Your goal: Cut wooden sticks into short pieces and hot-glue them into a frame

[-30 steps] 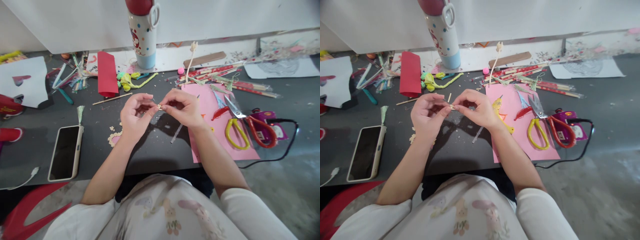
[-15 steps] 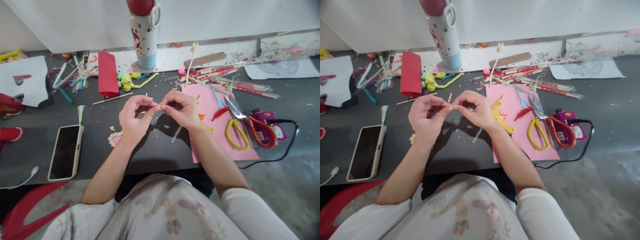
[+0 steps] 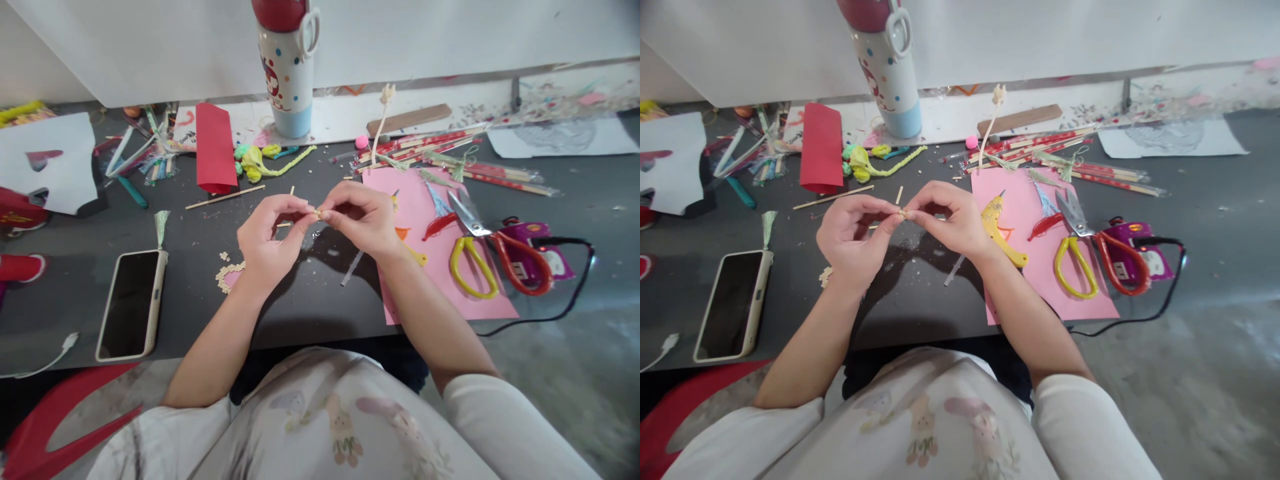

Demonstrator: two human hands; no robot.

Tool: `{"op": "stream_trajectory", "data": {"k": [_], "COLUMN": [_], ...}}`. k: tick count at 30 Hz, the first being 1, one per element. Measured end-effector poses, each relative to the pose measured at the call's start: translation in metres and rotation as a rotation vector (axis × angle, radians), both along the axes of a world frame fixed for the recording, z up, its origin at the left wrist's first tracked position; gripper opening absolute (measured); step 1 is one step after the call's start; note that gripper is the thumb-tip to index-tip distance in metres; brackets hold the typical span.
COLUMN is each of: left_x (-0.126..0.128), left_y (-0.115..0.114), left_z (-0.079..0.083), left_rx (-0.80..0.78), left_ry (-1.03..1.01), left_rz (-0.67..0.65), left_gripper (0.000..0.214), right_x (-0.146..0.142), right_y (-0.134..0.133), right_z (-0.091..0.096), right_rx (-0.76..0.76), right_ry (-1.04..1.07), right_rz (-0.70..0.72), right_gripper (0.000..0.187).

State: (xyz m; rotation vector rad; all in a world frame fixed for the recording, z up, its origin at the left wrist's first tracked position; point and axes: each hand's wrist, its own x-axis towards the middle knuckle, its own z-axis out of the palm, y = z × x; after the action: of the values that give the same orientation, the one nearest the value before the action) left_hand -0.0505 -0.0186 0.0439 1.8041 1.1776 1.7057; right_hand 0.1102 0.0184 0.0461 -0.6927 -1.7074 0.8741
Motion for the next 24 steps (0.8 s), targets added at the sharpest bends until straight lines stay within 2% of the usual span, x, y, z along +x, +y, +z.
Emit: {"op": "stream_trajectory", "data": {"k": [9, 16, 19, 24], "left_x": [0.0015, 0.0017, 0.0014, 0.0005], "left_y": [0.0015, 0.0003, 0.0006, 0.0008], "left_z": [0.0012, 0.0010, 0.0002, -0.0008], "left_rx": [-0.064, -0.097, -0.096, -0.099], "left_ry": [-0.116, -0.111, -0.113, -0.098], "left_rz": [-0.042, -0.027, -0.034, -0.021], "left_gripper": [0.024, 0.025, 0.026, 0.030], "right_x": [0.0008, -0.0030, -0.0024, -0.0004], "right_y": [0.0008, -0.0015, -0.0011, -0.0012], "right_z": [0.0022, 0.0006, -0.0012, 0.0009], "right_rx": [-0.035, -0.210, -0.181, -0.021], "right_ry": [0.038, 0.092, 0.093, -0.036], "right_rz": [0.014, 0.021, 0.021, -0.028], "right_gripper": [0.015, 0.029, 0.026, 0.018]}}
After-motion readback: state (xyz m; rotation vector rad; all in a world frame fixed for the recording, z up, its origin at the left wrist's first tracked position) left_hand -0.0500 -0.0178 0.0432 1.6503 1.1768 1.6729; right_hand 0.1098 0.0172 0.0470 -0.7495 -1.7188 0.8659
